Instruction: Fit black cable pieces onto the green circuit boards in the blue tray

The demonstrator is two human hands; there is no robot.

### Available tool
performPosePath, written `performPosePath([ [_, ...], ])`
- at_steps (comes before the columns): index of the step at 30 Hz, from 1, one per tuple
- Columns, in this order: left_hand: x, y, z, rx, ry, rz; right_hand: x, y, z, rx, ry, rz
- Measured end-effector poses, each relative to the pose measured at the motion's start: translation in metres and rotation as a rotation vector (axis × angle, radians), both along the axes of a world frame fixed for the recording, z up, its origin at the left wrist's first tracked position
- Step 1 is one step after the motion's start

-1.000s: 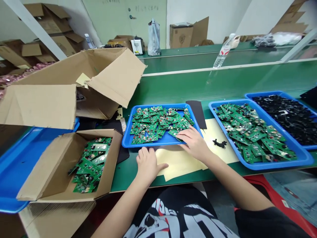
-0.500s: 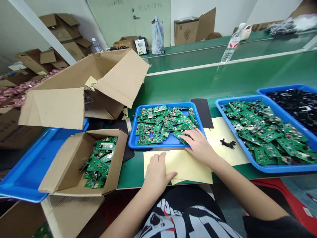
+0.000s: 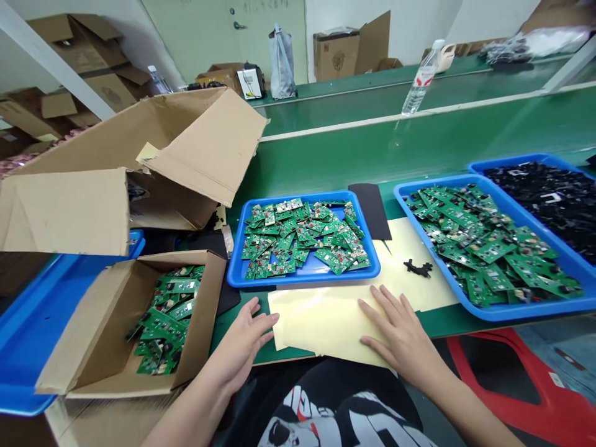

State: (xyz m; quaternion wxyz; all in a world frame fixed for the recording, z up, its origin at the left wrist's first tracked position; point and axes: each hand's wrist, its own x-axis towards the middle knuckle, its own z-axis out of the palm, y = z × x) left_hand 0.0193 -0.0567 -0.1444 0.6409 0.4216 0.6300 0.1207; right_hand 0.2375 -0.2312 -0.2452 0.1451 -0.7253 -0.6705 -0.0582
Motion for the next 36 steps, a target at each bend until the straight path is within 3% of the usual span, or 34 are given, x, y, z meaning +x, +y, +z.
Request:
performPosePath([
  [2,0.006,0.001,0.005,-0.055,-0.049,0.025,-0.002,0.005,0.001,0.002,-0.003,0.006],
  [8,0.013,0.003,0.011,-0.224,-0.287,-0.079,-0.010,0.015,0.004,0.012,0.034,0.046],
  [14,0.018,0.000,0.001,-0.240,-0.262,-0.059,-0.011,0.014,-0.003,0.069,0.038,-0.135],
  [18,0.026,-0.008,-0.007,-0.249,-0.298,-0.060,-0.015,0.016,-0.004,0.070,-0.006,-0.125],
  [24,0.037,-0.019,-0.018,-0.267,-0.281,0.060,-0.032,0.019,0.002,0.111,0.053,-0.144],
  [29,0.020,-0.012,-0.017,-0.274,-0.251,0.028,-0.024,0.008,0.009,0.123,0.262,-0.169],
  [36,-0.014,-0.011,-0.013,-0.235,-0.196,0.068,0.012,0.012,0.016,0.066,0.442,-0.427],
])
